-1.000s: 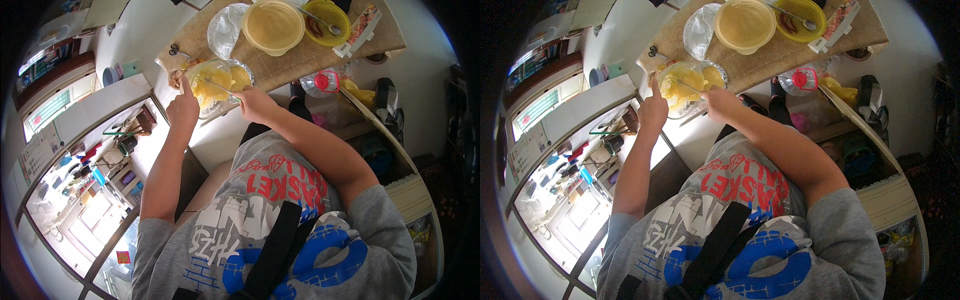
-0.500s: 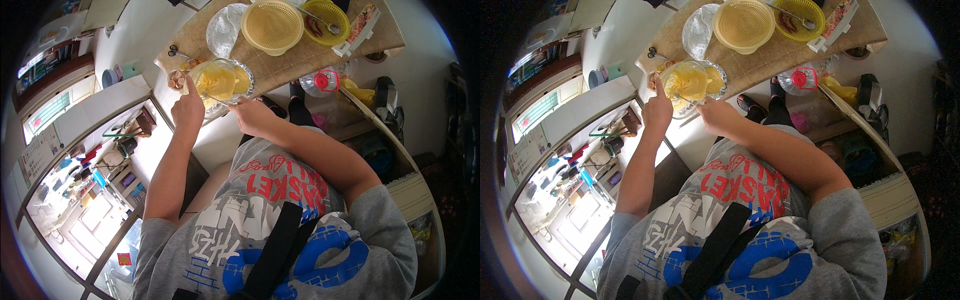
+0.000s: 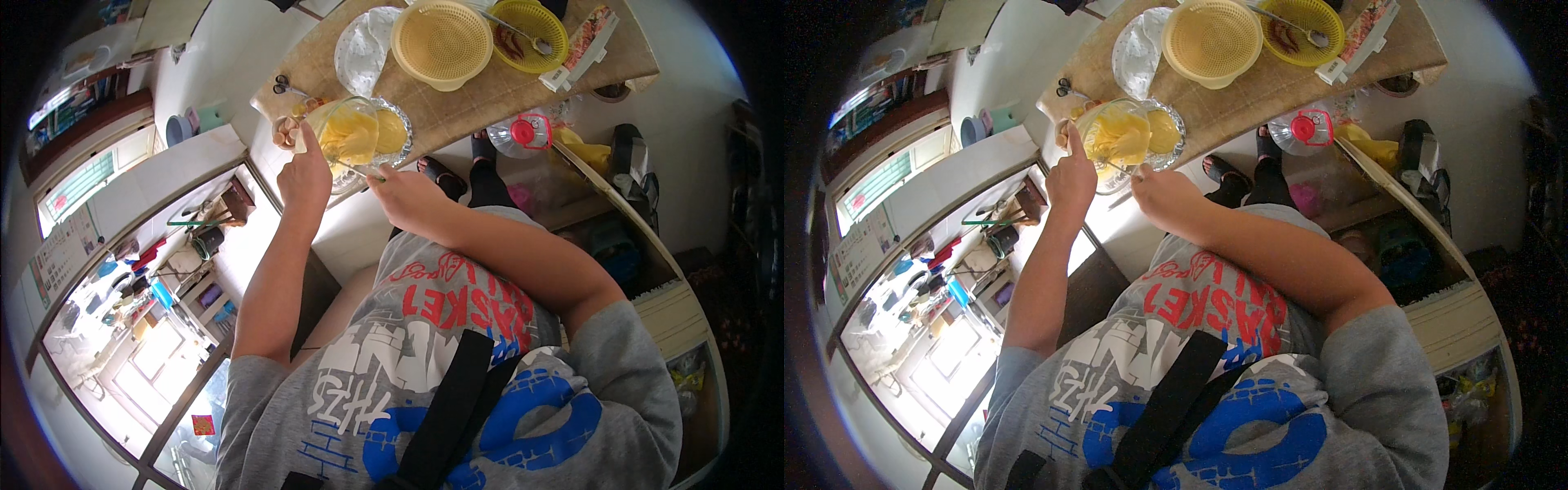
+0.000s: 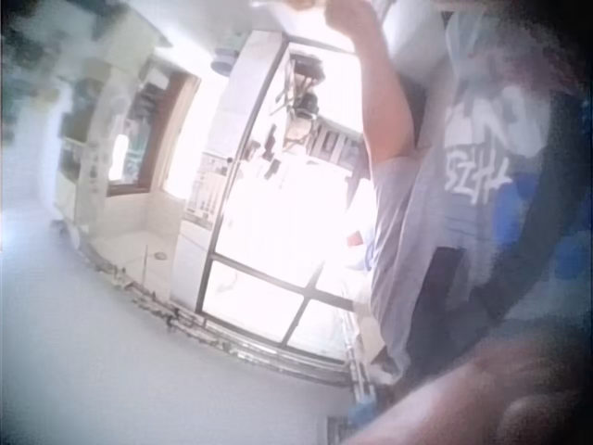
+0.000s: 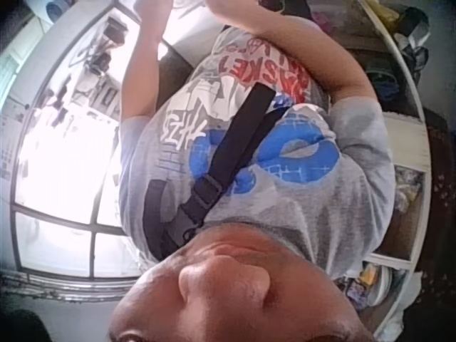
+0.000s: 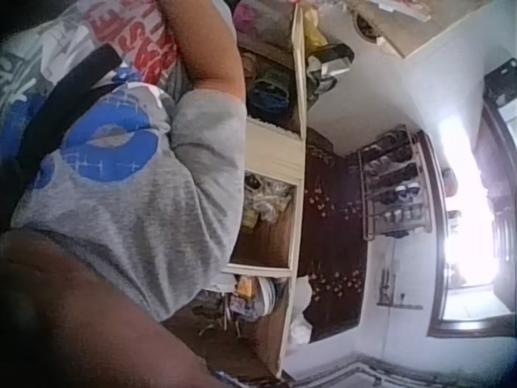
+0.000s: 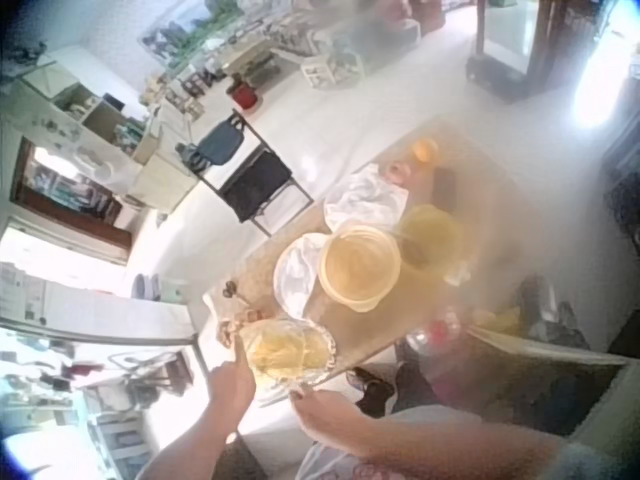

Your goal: The person whisks a yellow mixture, likely eggs, in a clear glass bowl using a green-handled whisk. They hold the bowl steady with their left hand while whisking with their right hand. The person occasionally scrapes the sides of the bowl to incorporate the mixture.

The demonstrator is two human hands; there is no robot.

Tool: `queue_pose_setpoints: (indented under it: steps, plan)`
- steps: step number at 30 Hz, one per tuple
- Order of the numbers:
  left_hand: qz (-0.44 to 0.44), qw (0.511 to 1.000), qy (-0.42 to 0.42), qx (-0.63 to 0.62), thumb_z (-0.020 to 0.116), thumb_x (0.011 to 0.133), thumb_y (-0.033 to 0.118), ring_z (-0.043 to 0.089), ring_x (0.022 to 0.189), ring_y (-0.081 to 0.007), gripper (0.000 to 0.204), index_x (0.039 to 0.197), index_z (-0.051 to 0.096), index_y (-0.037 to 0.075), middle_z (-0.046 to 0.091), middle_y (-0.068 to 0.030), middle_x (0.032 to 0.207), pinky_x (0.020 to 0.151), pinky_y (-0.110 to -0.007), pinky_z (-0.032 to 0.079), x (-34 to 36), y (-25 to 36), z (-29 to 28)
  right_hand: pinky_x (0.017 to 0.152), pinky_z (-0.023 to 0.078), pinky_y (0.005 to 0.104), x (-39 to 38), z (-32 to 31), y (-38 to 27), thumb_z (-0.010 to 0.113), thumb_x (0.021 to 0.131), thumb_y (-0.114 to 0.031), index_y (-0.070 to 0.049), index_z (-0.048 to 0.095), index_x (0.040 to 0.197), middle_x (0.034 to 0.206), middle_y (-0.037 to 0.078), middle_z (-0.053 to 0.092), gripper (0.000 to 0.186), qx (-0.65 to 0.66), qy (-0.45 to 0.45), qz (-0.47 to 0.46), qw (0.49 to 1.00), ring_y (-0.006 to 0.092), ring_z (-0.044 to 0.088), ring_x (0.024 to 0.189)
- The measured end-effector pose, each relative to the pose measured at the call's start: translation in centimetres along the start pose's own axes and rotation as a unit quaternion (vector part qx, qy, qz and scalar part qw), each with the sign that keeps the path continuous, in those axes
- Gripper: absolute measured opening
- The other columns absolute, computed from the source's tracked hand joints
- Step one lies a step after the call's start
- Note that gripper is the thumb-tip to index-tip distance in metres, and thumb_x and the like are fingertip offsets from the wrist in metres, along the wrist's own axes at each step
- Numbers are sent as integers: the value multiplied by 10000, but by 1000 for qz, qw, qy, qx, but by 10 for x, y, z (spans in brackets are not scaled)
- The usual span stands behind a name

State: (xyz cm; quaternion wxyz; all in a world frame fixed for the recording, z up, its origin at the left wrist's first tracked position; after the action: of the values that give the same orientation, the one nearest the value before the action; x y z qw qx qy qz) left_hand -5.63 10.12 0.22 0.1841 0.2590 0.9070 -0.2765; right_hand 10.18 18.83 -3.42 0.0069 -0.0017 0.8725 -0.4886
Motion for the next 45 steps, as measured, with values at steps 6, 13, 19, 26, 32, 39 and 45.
queue_pose_setpoints:
  steps: [6, 13, 19, 26, 32, 39, 45]
  plan:
    - [-8, 1000, -18, 3, 480, 930, 155, 719, 772, -400, 753, 1590, 121, 113, 713, -236, 832, 693, -519, 571, 7, -14, 9, 634, 569, 420, -2, 7, 34, 557, 891, -114, 54, 632, 1038, 1019, 216, 637, 236, -75, -15, 18, 997, 329, 698, 767]
    - [-17, 999, -39, -15, 472, 924, 149, 720, 789, -391, 761, 1595, 115, 116, 714, -246, 866, 689, -513, 569, 5, -13, 5, 657, 558, 411, -31, -33, 29, 556, 888, -130, 42, 642, 1032, 1054, 204, 640, 240, -105, 2, 28, 994, 315, 695, 768]
    - [-1, 1000, -16, -14, 485, 914, 137, 718, 756, -393, 769, 1589, 121, 86, 717, -229, 829, 666, -510, 566, 8, -11, 7, 688, 563, 419, -30, -49, 5, 558, 879, -103, 44, 627, 1098, 1066, 197, 632, 273, -86, -16, 29, 996, 331, 695, 785]
    - [6, 1000, -1, 12, 522, 906, 102, 729, 748, -344, 694, 1546, 260, 47, 721, -200, 821, 664, -464, 574, 3, 0, -4, 773, 575, 410, 11, -30, 10, 570, 874, -98, 12, 614, 1248, 1115, 197, 631, 392, -90, -67, 56, 992, 341, 699, 894]
    - [20, 1000, 4, 17, 519, 912, 90, 728, 724, -334, 718, 1561, 215, 51, 722, -194, 805, 652, -453, 569, 3, 4, -4, 812, 562, 430, 39, -28, 55, 619, 816, -70, -18, 678, 1125, 1066, 187, 654, 319, -85, -116, 100, 985, 347, 685, 941]
    - [18, 1000, 6, 12, 518, 913, 93, 729, 723, -334, 748, 1575, 173, 54, 723, -193, 805, 654, -452, 569, 5, 1, -2, 839, 537, 457, 11, -44, 59, 611, 803, -37, 2, 687, 1049, 990, 191, 664, 260, -76, -136, 98, 983, 373, 664, 937]
    - [15, 1000, 1, 8, 510, 912, 92, 731, 732, -337, 745, 1575, 172, 48, 721, -204, 814, 654, -457, 571, 5, 5, -5, 744, 562, 458, 22, -43, 16, 635, 789, -54, 5, 647, 1056, 1003, 187, 657, 274, -57, -56, 55, 995, 370, 680, 862]
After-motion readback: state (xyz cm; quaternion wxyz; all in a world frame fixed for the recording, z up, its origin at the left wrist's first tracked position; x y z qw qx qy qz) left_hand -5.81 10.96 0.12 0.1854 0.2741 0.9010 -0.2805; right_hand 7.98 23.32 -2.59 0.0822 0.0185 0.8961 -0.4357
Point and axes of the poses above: each hand's wrist, its own x-axis towards the middle knuckle, its own z-axis out of the palm, y = z × x, the point moved 5 cm from there along x, towards the middle knuckle
